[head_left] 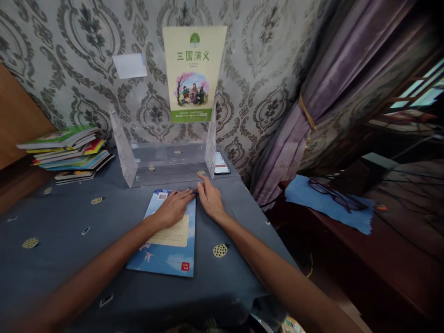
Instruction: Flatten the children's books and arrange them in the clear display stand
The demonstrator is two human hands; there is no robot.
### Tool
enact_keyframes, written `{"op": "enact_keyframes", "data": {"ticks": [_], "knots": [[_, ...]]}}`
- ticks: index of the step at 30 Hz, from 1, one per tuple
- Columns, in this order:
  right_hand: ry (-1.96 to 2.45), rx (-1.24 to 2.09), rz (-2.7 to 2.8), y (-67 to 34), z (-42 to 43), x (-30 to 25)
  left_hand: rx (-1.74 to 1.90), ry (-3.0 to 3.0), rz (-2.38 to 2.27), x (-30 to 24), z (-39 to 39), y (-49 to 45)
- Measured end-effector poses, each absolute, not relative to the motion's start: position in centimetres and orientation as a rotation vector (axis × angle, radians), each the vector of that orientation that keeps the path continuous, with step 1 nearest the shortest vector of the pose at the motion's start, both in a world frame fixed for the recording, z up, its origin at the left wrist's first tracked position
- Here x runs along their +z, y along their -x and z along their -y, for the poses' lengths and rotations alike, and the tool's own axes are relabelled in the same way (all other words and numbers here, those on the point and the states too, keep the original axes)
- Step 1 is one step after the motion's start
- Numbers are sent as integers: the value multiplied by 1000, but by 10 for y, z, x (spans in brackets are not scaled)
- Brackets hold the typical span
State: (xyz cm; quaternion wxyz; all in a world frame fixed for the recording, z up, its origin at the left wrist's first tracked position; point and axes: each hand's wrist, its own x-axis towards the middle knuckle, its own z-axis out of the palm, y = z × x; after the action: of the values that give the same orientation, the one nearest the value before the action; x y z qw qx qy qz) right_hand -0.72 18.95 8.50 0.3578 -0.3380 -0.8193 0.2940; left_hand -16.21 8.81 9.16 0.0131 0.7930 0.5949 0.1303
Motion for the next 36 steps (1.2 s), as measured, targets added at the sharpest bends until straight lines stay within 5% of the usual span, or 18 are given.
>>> {"op": "enact_keyframes", "data": {"ticks": [15, 36], "knots": [[727, 738, 2122, 7, -186, 85, 543, -2697, -1648, 95, -81, 161], [771, 673, 2230, 4, -181, 89, 300, -2760, -1463, 111, 73, 127]]}}
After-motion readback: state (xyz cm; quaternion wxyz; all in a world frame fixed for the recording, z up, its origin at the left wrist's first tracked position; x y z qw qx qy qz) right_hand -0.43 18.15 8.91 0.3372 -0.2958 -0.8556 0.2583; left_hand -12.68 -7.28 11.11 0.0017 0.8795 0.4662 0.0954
